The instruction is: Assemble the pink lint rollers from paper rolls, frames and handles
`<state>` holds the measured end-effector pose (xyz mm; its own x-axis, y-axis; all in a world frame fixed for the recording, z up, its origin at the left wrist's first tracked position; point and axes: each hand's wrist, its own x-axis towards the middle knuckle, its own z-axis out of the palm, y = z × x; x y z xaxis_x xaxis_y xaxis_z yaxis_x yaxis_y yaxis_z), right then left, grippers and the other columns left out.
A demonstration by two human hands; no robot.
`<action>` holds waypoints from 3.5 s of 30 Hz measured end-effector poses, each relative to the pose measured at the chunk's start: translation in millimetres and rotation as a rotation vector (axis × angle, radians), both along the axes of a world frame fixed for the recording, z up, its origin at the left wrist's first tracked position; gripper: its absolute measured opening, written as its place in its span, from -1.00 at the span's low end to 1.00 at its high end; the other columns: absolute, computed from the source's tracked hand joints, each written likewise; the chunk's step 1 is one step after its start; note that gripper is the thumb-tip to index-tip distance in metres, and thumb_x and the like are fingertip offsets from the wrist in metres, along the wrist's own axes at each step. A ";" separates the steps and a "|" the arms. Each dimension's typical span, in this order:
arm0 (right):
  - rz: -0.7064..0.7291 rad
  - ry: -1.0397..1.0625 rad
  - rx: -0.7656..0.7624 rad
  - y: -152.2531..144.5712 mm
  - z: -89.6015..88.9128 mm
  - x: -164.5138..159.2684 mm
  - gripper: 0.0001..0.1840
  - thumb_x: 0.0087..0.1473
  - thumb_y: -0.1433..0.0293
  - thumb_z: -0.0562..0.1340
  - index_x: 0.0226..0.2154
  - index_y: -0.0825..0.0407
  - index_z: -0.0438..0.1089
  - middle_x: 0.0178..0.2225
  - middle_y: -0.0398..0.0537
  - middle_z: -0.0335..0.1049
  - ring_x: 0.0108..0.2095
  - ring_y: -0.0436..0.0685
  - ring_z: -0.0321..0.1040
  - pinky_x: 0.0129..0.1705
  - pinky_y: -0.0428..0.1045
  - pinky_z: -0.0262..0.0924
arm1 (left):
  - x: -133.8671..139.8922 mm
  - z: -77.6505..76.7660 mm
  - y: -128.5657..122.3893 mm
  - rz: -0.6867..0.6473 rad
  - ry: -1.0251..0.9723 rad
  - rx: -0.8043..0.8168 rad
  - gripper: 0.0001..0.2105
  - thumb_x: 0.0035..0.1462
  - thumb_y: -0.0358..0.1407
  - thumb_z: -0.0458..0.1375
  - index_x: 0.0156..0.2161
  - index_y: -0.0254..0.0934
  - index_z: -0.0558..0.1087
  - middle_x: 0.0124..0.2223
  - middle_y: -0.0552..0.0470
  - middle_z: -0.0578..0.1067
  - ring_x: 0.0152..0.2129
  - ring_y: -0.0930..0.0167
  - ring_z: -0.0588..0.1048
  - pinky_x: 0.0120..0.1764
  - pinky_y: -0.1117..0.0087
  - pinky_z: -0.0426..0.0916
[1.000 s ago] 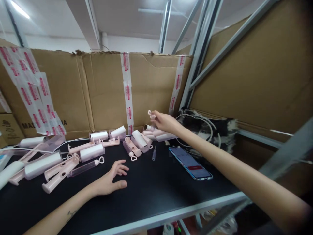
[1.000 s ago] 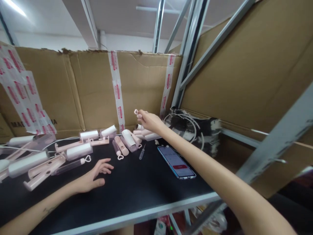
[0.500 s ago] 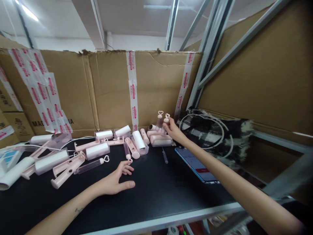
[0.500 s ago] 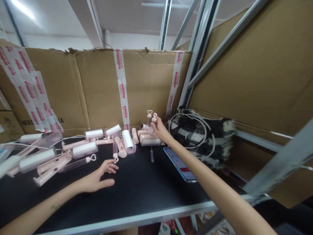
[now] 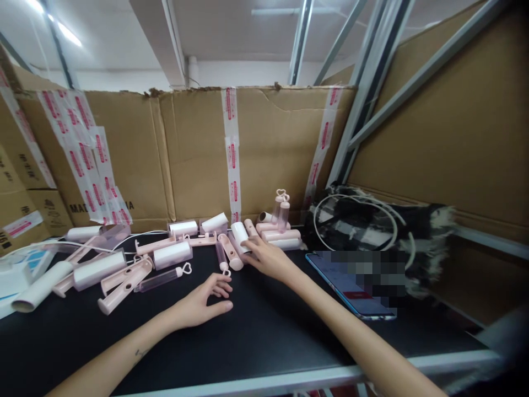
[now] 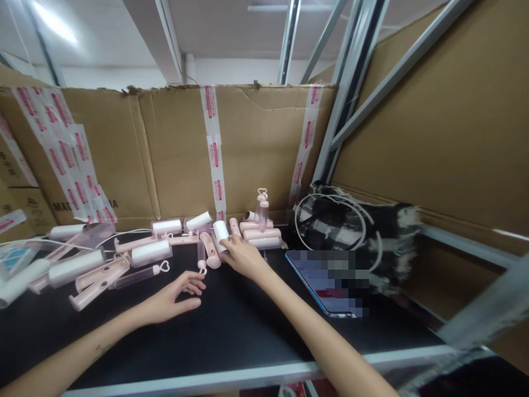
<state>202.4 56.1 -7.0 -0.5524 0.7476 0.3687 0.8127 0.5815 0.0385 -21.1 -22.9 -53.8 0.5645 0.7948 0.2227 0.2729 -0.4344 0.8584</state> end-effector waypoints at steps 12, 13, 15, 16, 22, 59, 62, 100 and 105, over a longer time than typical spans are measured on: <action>0.055 0.130 -0.369 -87.4 12.4 72.3 -0.89 0.10 0.37 0.06 -0.31 -0.01 0.28 -0.17 -0.01 0.20 -0.38 0.04 0.34 -0.24 -0.04 0.22 | 1.9 6.9 -4.2 0.186 0.057 0.217 -0.75 0.09 -0.26 0.06 -0.09 -0.23 0.28 -0.21 0.00 0.36 -0.25 0.38 0.38 -0.10 0.27 0.28; 0.088 0.142 -0.403 -93.3 14.4 74.2 -0.90 0.09 0.37 0.07 -0.32 -0.02 0.28 -0.15 -0.01 0.20 -0.36 0.04 0.34 -0.23 -0.03 0.23 | 0.6 9.4 -4.5 0.220 0.072 0.271 -0.71 0.07 -0.27 0.08 -0.08 -0.23 0.27 -0.18 -0.02 0.34 -0.21 0.36 0.37 -0.08 0.26 0.26; 0.164 0.146 -0.479 -101.4 18.9 72.0 -0.91 0.06 0.39 0.10 -0.34 -0.05 0.30 -0.10 -0.02 0.20 -0.33 0.04 0.35 -0.20 -0.03 0.24 | -3.7 14.8 -3.4 0.257 0.105 0.360 -0.61 -0.01 -0.34 0.11 -0.02 -0.22 0.24 -0.07 -0.07 0.31 -0.09 0.29 0.30 0.02 0.22 0.17; 0.208 0.143 -0.513 -103.4 21.1 67.7 -0.91 0.05 0.41 0.12 -0.34 -0.06 0.31 -0.07 -0.04 0.20 -0.31 0.04 0.36 -0.19 -0.04 0.24 | -6.5 17.5 -2.0 0.263 0.119 0.381 -0.58 -0.04 -0.38 0.10 0.00 -0.22 0.23 -0.02 -0.08 0.29 -0.03 0.26 0.26 0.06 0.19 0.11; 0.525 0.132 -0.518 -85.8 25.4 14.2 -0.75 0.01 0.56 0.07 -0.29 -0.04 0.33 0.01 -0.07 0.20 -0.09 0.05 0.30 -0.07 -0.06 0.19 | -23.5 23.8 15.0 0.198 -0.083 0.029 -0.64 0.12 -0.30 -0.14 0.03 -0.19 0.27 0.05 -0.04 0.35 0.02 0.26 0.24 0.04 0.22 0.07; 0.328 0.971 -0.656 -6.0 8.1 -42.1 -0.65 0.09 0.20 0.06 -0.09 0.00 0.12 -0.38 -0.11 0.37 -0.46 0.07 0.38 -0.48 -0.04 0.30 | -9.9 58.5 53.7 0.494 -0.780 -0.306 -0.45 -0.12 -0.26 0.31 -0.01 -0.27 0.21 -0.37 0.04 0.49 -0.62 0.52 0.45 -0.58 0.54 0.36; 0.339 0.753 -0.396 -12.3 10.2 -37.3 -0.60 0.07 0.14 0.12 -0.08 -0.01 0.26 -0.24 -0.04 0.41 -0.31 0.12 0.38 -0.30 0.01 0.29 | -16.5 62.6 53.5 0.432 -0.837 -0.322 -0.56 0.04 -0.06 0.13 -0.06 -0.33 0.30 -0.49 0.10 0.41 -0.64 0.55 0.41 -0.51 0.52 0.39; 0.360 0.145 0.457 -34.7 10.0 -33.6 -0.67 0.16 0.28 0.10 -0.03 -0.07 0.35 -0.39 -0.10 0.38 -0.51 -0.02 0.25 -0.49 -0.11 -0.03 | -19.0 57.0 47.7 0.325 -0.196 -0.361 -0.47 0.01 0.23 -0.25 -0.37 -0.23 0.18 -0.82 0.21 0.25 -0.91 0.45 0.27 -0.83 0.51 0.17; 0.370 0.333 0.103 -35.4 6.3 -36.8 -0.63 0.16 0.21 0.08 -0.03 -0.02 0.36 -0.38 -0.08 0.34 -0.46 -0.01 0.29 -0.43 -0.13 0.10 | -19.7 64.7 37.7 0.363 -0.114 -0.209 -0.46 0.04 0.20 -0.21 -0.23 -0.27 0.22 -0.80 0.23 0.27 -0.90 0.47 0.29 -0.81 0.54 0.20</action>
<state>165.7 20.7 -0.7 -0.6131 0.4746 0.6316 0.5310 0.8395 -0.1153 -40.8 14.8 10.9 0.2210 0.9719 0.0810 0.2743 -0.1416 0.9512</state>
